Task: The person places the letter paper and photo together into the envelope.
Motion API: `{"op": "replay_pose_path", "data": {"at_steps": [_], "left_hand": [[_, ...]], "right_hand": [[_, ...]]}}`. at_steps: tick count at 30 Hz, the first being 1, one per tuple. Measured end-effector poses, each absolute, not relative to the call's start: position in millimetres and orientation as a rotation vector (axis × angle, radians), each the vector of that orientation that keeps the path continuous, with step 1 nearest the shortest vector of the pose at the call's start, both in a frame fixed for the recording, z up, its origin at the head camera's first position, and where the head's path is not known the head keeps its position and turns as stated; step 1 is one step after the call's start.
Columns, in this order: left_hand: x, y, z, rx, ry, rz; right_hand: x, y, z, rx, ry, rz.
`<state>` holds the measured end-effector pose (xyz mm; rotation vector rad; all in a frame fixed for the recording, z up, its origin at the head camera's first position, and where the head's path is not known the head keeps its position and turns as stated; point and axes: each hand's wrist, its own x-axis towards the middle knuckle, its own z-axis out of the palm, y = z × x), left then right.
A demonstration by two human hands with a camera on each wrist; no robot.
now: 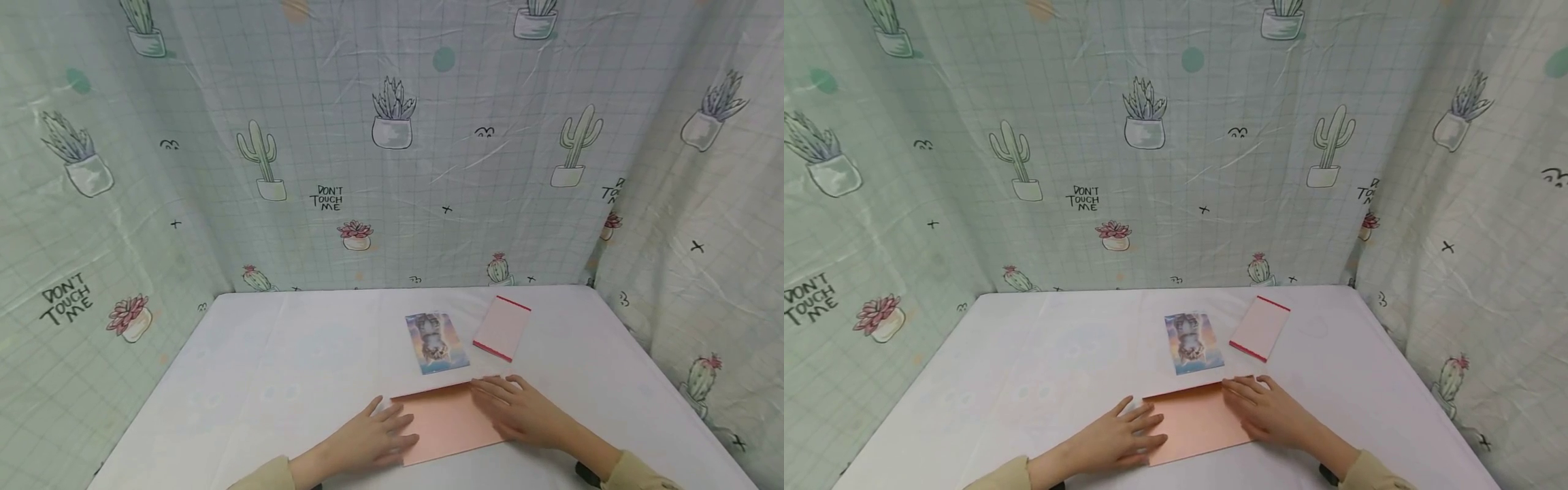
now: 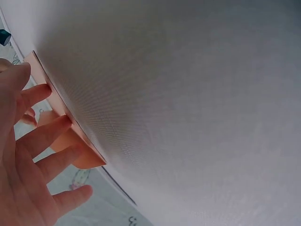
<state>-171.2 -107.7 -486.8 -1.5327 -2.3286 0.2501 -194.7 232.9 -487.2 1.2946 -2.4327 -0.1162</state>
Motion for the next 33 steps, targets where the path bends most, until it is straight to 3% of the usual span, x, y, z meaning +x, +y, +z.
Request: {"op": "replay_pose_path", "data": {"at_steps": [33], "left_hand": [[-177.8,-105.5,-485.5,-1.54,-2.362,0.221]], "right_hand": [[-217.6,232.0,-492.0,1.345,-2.373,-0.122]]}}
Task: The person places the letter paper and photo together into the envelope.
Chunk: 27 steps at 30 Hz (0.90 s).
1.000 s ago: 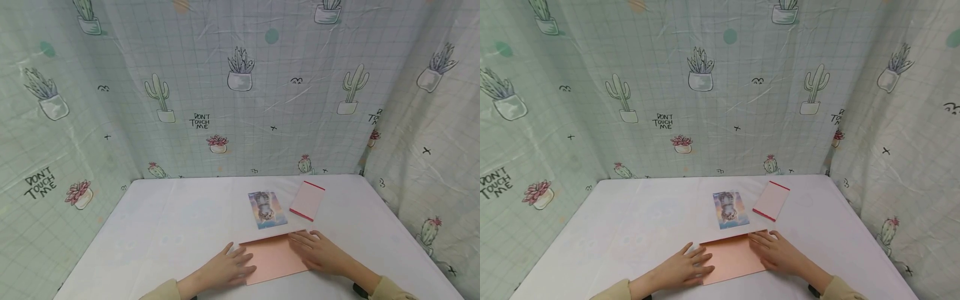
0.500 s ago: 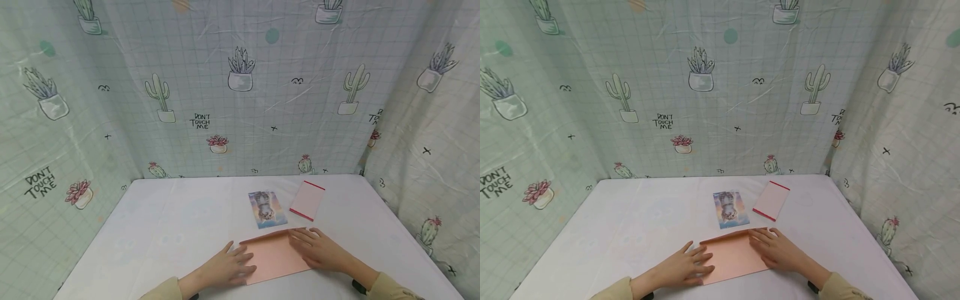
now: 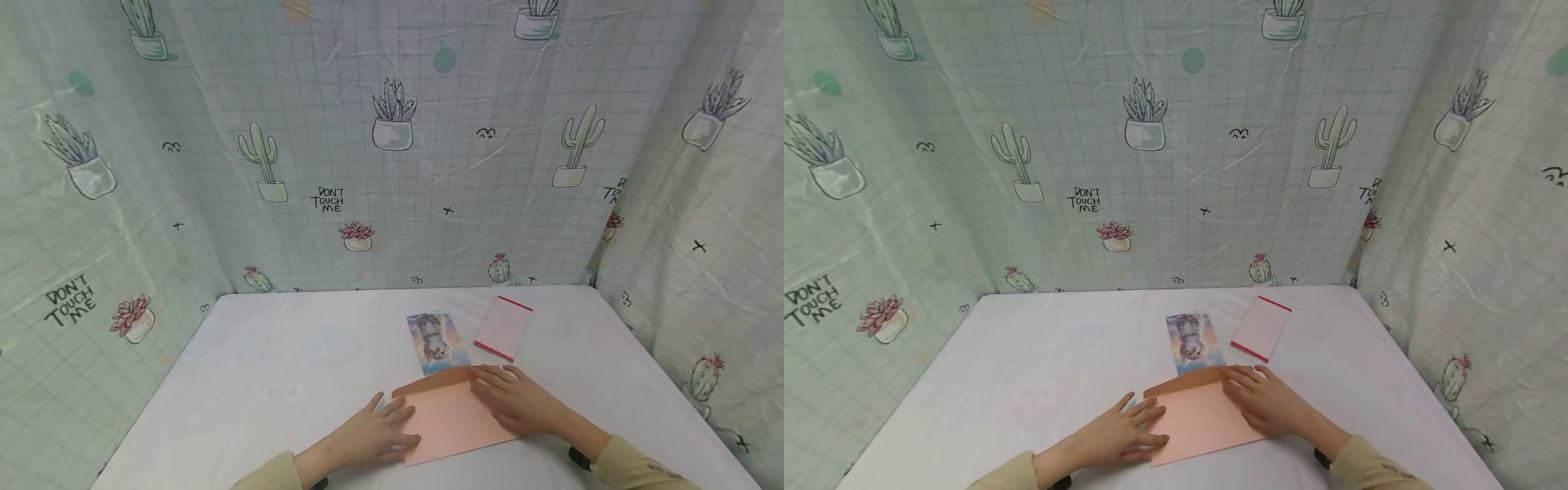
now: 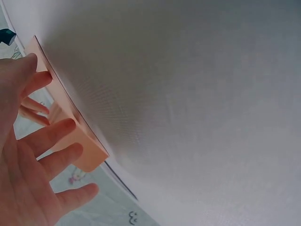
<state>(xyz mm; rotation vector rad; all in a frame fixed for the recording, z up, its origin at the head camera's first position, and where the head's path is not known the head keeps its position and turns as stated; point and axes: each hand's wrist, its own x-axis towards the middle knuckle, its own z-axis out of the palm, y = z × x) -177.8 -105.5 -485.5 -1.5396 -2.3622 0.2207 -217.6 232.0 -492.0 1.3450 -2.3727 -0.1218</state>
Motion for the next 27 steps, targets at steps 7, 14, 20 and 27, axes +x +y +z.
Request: {"op": "replay_pose_path", "data": {"at_steps": [7,14,20,27], "left_hand": [[-179.7,-102.2,-483.3,-1.536,-2.348,0.181],[-182.5,-100.8,-485.8,-1.526,-2.348,0.213],[-184.2,-100.6,-489.4,-1.505,-2.342,0.219],[-186.6,-102.3,-491.2,-1.476,-2.347,0.188]], "right_hand": [[-219.9,232.4,-491.7,1.363,-2.391,-0.178],[-221.2,232.4,-490.0,1.358,-2.466,-0.16],[-223.1,232.4,-491.5,1.356,-2.491,-0.128],[-225.3,232.5,-493.3,1.365,-2.507,-0.146]]}}
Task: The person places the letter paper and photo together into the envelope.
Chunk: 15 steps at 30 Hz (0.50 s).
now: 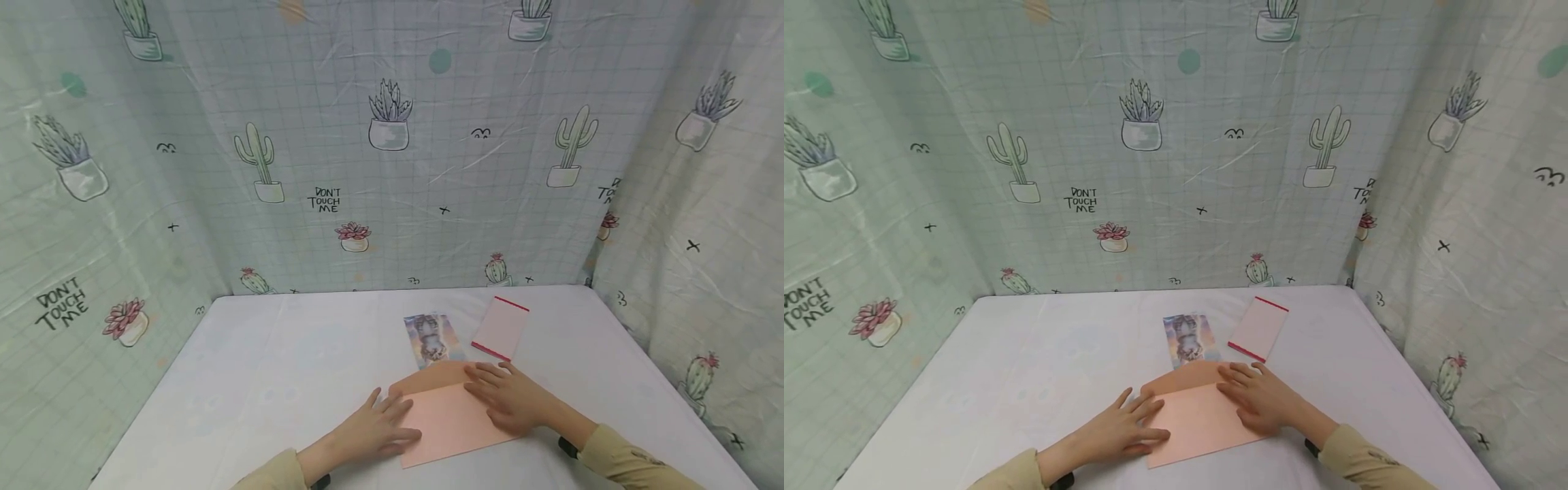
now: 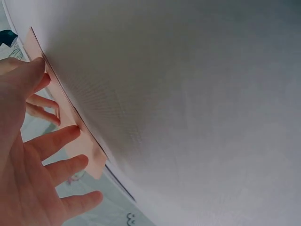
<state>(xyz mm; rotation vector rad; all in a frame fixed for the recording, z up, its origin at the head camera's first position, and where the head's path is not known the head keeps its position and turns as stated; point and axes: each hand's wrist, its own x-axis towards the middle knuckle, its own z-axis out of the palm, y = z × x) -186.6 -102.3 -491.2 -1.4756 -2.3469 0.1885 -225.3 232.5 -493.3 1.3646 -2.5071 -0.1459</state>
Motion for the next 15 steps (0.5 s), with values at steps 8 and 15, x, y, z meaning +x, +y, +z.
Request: {"op": "replay_pose_path", "data": {"at_steps": [8,15], "left_hand": [[-188.3,-105.3,-491.6,-1.471,-2.397,0.156],[-187.5,-106.3,-488.3,-1.468,-2.523,0.139]], "right_hand": [[-224.4,231.6,-491.0,1.358,-2.579,-0.127],[-223.8,229.8,-487.8,1.35,-2.653,-0.101]]}}
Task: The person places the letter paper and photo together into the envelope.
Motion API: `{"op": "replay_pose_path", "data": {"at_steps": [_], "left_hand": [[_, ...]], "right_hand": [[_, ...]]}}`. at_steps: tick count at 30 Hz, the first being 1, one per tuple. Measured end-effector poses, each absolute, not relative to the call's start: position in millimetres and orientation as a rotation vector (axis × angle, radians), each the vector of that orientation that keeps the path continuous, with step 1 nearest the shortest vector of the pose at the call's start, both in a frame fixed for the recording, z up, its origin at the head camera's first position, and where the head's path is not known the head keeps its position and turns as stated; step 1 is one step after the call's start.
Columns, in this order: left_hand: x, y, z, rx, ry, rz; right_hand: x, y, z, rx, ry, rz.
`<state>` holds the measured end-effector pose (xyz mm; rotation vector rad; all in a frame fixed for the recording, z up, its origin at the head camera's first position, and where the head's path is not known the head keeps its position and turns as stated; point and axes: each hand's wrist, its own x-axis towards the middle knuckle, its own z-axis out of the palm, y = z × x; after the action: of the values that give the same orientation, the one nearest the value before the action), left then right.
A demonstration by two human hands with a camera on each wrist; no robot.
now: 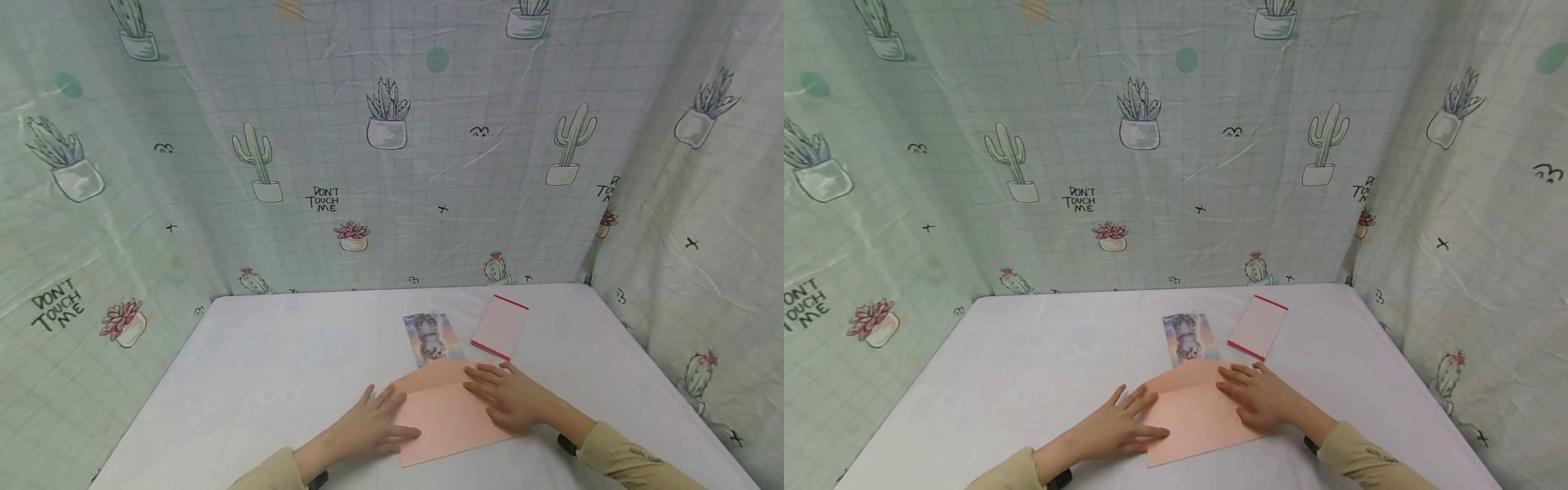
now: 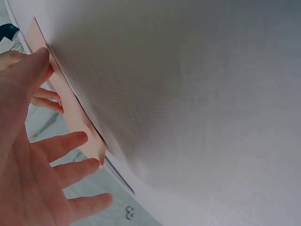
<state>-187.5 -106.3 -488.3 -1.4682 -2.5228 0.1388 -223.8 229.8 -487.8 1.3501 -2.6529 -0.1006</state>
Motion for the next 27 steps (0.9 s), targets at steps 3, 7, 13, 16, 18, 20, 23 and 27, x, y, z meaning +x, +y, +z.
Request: {"op": "replay_pose_path", "data": {"at_steps": [3,7,13,16,18,20,23,27], "left_hand": [[-185.9,-107.5,-486.4,-1.465,-2.567,0.111],[-184.4,-109.2,-484.9,-1.46,-2.611,0.088],[-183.4,-110.4,-483.4,-1.464,-2.636,0.07],[-183.6,-110.1,-481.8,-1.462,-2.643,0.062],[-183.7,-110.0,-482.0,-1.462,-2.649,0.059],[-183.4,-109.7,-482.2,-1.462,-2.663,0.052],[-182.7,-109.2,-482.2,-1.463,-2.671,0.047],[-181.1,-108.9,-481.0,-1.463,-2.662,0.052]], "right_hand": [[-223.7,229.0,-486.8,1.348,-2.671,-0.098],[-224.3,229.1,-487.2,1.35,-2.69,-0.068],[-226.4,228.8,-487.8,1.347,-2.776,0.003],[-227.8,228.6,-487.3,1.336,-2.823,0.015],[-228.4,228.6,-487.3,1.331,-2.85,0.034],[-228.1,228.8,-486.9,1.329,-2.867,0.062],[-228.3,229.6,-486.7,1.336,-2.888,0.102],[-228.9,231.2,-486.3,1.357,-2.89,0.161]]}}
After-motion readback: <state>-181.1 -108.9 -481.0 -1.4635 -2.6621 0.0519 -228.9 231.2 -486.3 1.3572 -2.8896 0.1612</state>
